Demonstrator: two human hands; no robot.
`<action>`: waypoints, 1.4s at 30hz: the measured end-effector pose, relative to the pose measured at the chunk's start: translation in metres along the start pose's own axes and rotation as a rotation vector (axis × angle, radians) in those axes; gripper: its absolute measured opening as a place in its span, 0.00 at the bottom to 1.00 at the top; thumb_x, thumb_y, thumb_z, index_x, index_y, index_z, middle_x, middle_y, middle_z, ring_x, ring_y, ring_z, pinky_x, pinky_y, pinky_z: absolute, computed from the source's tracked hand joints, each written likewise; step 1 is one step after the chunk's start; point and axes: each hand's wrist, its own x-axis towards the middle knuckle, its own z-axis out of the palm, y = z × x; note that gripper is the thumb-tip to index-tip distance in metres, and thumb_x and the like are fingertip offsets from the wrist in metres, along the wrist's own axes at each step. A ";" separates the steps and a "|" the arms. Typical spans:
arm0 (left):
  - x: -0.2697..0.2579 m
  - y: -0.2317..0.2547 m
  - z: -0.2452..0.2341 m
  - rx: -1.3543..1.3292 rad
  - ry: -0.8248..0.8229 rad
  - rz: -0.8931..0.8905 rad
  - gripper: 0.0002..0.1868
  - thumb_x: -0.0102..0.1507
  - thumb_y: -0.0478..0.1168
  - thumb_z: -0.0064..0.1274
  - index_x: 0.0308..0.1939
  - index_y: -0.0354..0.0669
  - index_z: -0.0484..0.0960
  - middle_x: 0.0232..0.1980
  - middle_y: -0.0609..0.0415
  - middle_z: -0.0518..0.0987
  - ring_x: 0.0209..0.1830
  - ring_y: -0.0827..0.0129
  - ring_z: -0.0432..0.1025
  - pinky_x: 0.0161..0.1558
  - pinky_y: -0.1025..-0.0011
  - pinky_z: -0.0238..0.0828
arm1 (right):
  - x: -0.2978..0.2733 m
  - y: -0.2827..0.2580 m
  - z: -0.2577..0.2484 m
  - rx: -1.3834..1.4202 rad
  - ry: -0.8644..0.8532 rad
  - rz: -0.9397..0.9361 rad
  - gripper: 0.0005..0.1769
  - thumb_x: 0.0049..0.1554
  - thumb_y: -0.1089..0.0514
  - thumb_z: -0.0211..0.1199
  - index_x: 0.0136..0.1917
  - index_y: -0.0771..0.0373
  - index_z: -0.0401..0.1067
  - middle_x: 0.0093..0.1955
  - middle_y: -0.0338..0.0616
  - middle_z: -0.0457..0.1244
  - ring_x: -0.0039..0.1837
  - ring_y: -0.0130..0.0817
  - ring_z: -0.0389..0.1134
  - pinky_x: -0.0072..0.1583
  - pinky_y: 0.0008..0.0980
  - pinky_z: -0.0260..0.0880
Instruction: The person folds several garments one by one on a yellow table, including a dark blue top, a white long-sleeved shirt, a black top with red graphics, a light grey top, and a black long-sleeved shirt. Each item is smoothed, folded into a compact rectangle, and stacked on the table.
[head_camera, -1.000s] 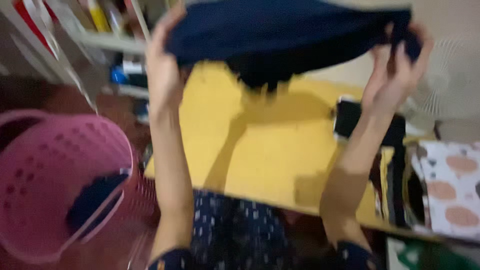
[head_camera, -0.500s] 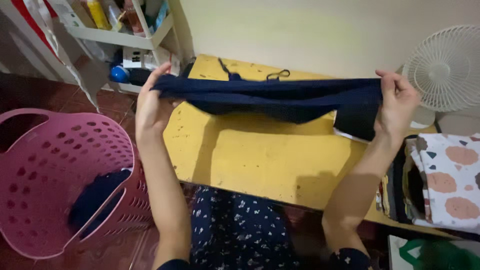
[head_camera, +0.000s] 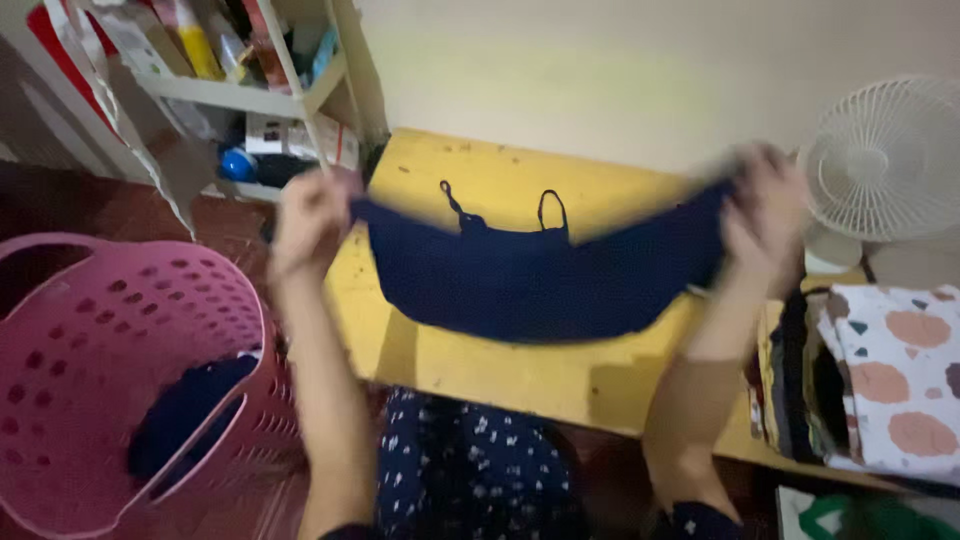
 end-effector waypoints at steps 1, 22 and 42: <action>0.019 -0.042 -0.014 -0.633 -0.102 0.198 0.24 0.82 0.30 0.40 0.82 0.26 0.63 0.47 0.39 0.82 0.47 0.57 0.77 0.52 0.64 0.73 | -0.002 0.046 0.011 0.074 -0.034 0.158 0.20 0.59 0.52 0.64 0.62 0.64 0.75 0.51 0.46 0.63 0.52 0.35 0.63 0.52 0.33 0.63; -0.158 -0.210 -0.134 0.012 0.950 -1.013 0.52 0.62 0.80 0.32 0.68 0.39 0.71 0.65 0.46 0.74 0.59 0.55 0.69 0.55 0.52 0.66 | -0.112 0.213 0.051 -0.309 -0.599 0.602 0.10 0.60 0.55 0.69 0.49 0.63 0.75 0.41 0.37 0.64 0.40 0.25 0.62 0.43 0.31 0.63; -0.013 -0.052 0.002 0.116 0.998 -0.105 0.28 0.64 0.33 0.61 0.65 0.28 0.68 0.53 0.44 0.79 0.49 0.62 0.77 0.54 0.67 0.75 | -0.045 0.004 0.071 0.309 -0.276 -0.129 0.14 0.66 0.71 0.63 0.65 0.68 0.70 0.58 0.43 0.67 0.61 0.30 0.68 0.69 0.29 0.70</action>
